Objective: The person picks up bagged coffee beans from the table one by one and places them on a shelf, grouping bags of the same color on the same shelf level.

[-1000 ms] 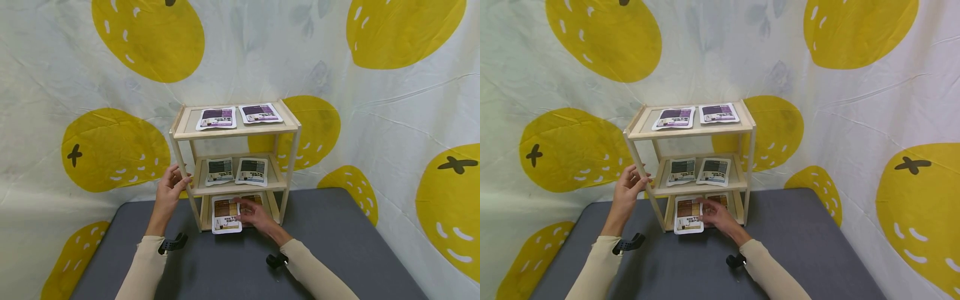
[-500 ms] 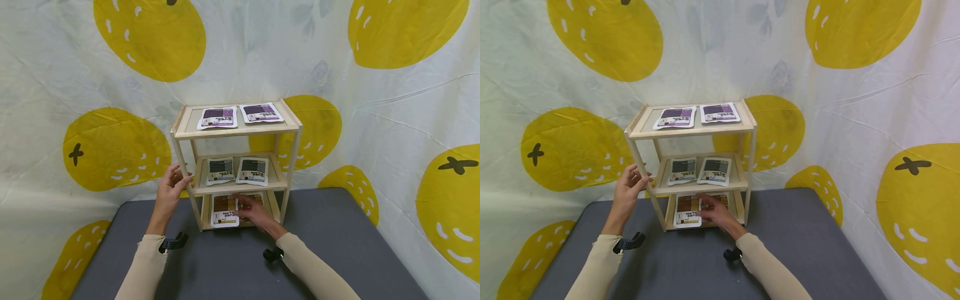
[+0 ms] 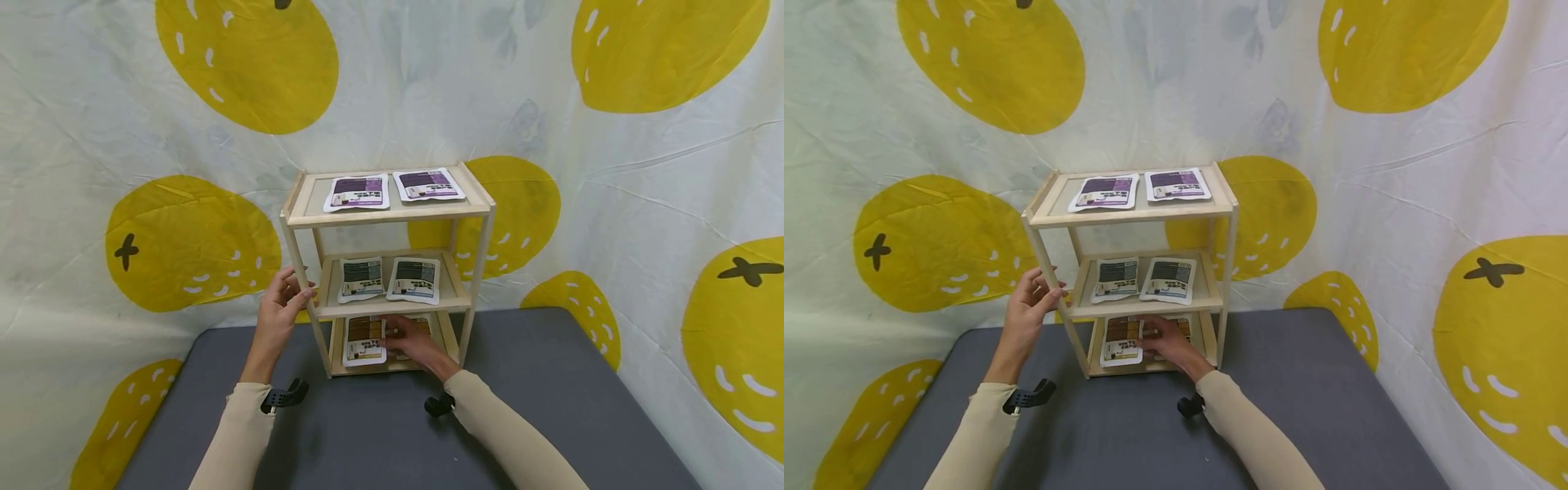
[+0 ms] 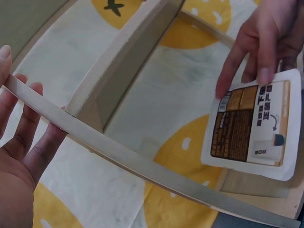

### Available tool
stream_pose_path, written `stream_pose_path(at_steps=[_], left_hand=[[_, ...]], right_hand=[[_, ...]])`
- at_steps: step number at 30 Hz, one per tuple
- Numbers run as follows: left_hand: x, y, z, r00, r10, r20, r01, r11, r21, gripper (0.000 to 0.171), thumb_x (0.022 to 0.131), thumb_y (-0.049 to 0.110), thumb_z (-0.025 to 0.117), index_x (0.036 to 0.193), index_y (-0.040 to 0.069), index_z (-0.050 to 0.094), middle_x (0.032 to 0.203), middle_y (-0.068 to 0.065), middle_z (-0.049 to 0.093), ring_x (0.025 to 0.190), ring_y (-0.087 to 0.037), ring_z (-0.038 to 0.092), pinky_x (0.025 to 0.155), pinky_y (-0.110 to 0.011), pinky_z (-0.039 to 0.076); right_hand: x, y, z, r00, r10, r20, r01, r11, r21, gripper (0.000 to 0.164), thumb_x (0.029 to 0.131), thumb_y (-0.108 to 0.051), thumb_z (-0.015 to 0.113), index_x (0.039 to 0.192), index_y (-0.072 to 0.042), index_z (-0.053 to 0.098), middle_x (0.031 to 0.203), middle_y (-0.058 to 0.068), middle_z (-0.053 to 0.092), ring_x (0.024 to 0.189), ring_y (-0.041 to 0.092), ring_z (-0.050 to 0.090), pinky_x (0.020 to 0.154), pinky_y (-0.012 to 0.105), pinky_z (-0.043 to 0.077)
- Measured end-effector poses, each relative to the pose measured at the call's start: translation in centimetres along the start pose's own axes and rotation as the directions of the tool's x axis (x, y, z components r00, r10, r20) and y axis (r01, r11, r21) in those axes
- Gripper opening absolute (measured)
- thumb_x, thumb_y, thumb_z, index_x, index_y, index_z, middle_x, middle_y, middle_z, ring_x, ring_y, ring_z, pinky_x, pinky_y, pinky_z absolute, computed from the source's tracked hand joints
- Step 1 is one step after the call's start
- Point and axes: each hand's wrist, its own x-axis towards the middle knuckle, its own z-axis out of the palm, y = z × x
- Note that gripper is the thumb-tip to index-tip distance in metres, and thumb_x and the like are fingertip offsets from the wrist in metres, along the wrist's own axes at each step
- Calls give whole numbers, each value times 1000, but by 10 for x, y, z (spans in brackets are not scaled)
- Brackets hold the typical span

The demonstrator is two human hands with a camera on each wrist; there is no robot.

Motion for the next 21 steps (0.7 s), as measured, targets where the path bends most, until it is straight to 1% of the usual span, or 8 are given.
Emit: stream_pose_path(at_steps=[3,6,10,14,17,19,21], left_hand=[[0,0,0,1000,9,9,-9,1000,3,47,99,4,63,144,4,49,107,-10,62,106,-26,67,80,-26,59],[0,0,1,1000,6,6,-6,1000,1,47,99,4,64,144,4,50,107,-11,63,105,-23,67,80,-26,59],[0,-1,2,1000,-3,-7,3,1000,5,45,99,6,65,142,8,52,107,-11,63,104,-19,67,81,-26,59],[1,-1,2,1000,-4,-14,4,1000,-2,45,98,5,65,142,7,53,107,-12,62,103,-20,67,81,-26,59],[1,-1,3,1000,-3,-16,3,1000,-6,45,98,4,65,142,6,53,106,-11,62,103,-19,67,81,-26,59],[1,-1,3,1000,-4,-16,4,1000,-7,45,98,4,65,142,7,53,106,-9,63,103,-19,67,80,-26,59],[1,-1,3,1000,-4,-14,3,1000,-10,45,99,4,64,142,5,52,105,-8,63,103,-20,67,80,-26,59]], right_hand=[[3,-1,0,1000,12,2,-12,1000,19,61,97,-15,70,153,-14,45,139,24,46,103,22,66,89,45,58],[6,0,-1,999,36,1,-36,999,28,61,97,-14,70,153,-11,44,139,25,46,103,22,66,89,44,58],[7,-1,-1,998,55,-9,-55,998,20,61,97,-12,70,152,-8,44,139,25,47,105,25,66,89,42,58],[8,-2,0,998,52,-40,-54,997,-46,60,96,-11,71,151,-7,47,137,24,50,108,27,64,85,39,59],[8,-2,1,996,49,-80,-59,990,-126,60,94,-12,73,149,-8,49,135,22,53,109,28,62,82,37,58],[8,-3,1,994,33,-101,-50,985,-165,60,94,-11,74,148,-6,50,132,22,56,110,29,63,82,37,58],[7,-3,1,992,15,-123,-40,978,-205,59,93,-11,75,147,-4,51,128,21,59,110,31,63,82,37,57]])
